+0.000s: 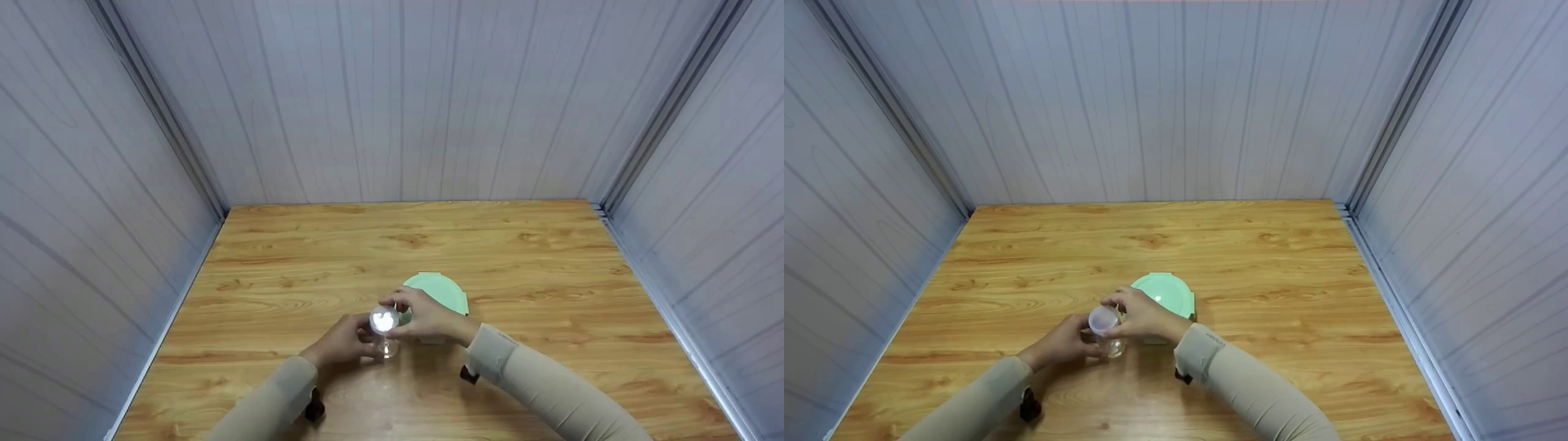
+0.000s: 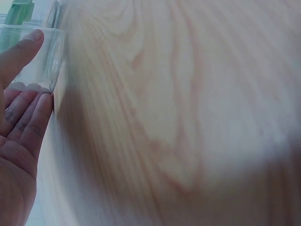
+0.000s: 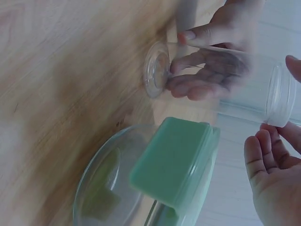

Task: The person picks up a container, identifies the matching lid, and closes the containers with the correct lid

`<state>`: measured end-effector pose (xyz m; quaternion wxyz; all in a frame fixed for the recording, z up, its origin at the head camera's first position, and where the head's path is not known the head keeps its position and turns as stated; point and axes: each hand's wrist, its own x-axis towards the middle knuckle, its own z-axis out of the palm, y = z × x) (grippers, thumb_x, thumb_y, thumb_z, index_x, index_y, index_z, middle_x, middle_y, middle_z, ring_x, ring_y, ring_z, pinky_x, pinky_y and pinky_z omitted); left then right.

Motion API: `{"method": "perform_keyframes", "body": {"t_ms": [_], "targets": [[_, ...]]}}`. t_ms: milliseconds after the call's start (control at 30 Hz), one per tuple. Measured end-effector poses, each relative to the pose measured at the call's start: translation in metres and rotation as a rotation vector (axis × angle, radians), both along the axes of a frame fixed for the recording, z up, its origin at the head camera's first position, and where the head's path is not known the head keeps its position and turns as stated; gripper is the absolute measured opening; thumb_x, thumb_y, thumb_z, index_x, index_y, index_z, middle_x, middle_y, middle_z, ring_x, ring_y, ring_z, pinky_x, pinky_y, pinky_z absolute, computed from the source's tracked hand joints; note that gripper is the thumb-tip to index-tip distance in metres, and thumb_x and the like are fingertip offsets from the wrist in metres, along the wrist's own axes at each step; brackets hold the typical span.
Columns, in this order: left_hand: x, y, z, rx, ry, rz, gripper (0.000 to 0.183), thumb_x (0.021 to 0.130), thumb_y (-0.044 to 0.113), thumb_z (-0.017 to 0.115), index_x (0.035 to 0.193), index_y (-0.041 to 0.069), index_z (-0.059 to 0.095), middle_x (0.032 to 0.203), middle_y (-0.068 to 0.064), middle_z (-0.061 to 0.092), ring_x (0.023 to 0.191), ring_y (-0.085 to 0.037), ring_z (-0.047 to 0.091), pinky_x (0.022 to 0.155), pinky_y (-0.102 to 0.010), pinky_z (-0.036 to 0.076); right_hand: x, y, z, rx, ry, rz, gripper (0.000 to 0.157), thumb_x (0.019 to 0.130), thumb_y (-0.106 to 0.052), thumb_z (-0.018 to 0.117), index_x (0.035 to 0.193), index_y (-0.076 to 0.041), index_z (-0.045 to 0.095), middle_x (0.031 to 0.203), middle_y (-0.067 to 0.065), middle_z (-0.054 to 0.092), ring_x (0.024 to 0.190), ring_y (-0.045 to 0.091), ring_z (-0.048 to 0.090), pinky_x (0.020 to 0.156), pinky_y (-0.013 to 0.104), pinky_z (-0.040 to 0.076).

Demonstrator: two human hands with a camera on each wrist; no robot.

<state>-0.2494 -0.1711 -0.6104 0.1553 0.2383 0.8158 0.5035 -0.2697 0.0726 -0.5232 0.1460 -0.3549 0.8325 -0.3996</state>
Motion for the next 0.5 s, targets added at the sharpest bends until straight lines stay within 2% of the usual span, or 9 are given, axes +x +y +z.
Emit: {"method": "perform_keyframes", "body": {"t_ms": [100, 233, 400, 500], "targets": [[0.0009, 0.0014, -0.0001, 0.012, -0.004, 0.002, 0.048, 0.089, 0.014, 0.092, 0.133, 0.014, 0.073, 0.130, -0.001, 0.076, 0.115, -0.018, 0.073, 0.099, -0.031, 0.061, 0.0016, -0.0004, -0.0021, -0.033, -0.025, -0.034, 0.054, 0.087, -0.017, 0.092, 0.136, -0.002, 0.072, 0.128, 0.009, 0.071, 0.112, 0.018, 0.062, 0.100, 0.048, 0.059], [0.0024, 0.0032, 0.0004, 0.027, 0.002, 0.004, 0.049, 0.088, 0.011, 0.092, 0.133, 0.013, 0.073, 0.131, -0.003, 0.077, 0.119, -0.019, 0.072, 0.103, -0.033, 0.061, 0.0045, -0.0012, -0.0061, -0.074, -0.022, -0.071, 0.050, 0.084, -0.015, 0.094, 0.129, -0.003, 0.075, 0.117, 0.005, 0.073, 0.102, 0.010, 0.061, 0.094, 0.045, 0.060], [0.0027, 0.0040, -0.0008, 0.035, 0.011, 0.009, 0.049, 0.088, 0.009, 0.091, 0.134, 0.011, 0.073, 0.129, -0.004, 0.078, 0.119, -0.018, 0.072, 0.102, -0.032, 0.061, 0.0078, -0.0028, -0.0089, -0.091, -0.005, -0.099, 0.046, 0.083, -0.016, 0.095, 0.123, -0.004, 0.076, 0.111, 0.004, 0.072, 0.098, 0.007, 0.061, 0.091, 0.035, 0.059], [0.0020, 0.0036, -0.0016, 0.022, 0.028, 0.015, 0.048, 0.088, 0.012, 0.092, 0.132, 0.012, 0.074, 0.126, -0.002, 0.078, 0.115, -0.016, 0.073, 0.100, -0.032, 0.061, 0.0095, -0.0035, -0.0091, -0.100, -0.021, -0.114, 0.045, 0.083, -0.016, 0.095, 0.121, -0.004, 0.075, 0.111, 0.004, 0.071, 0.097, 0.008, 0.061, 0.093, 0.040, 0.060]]}}
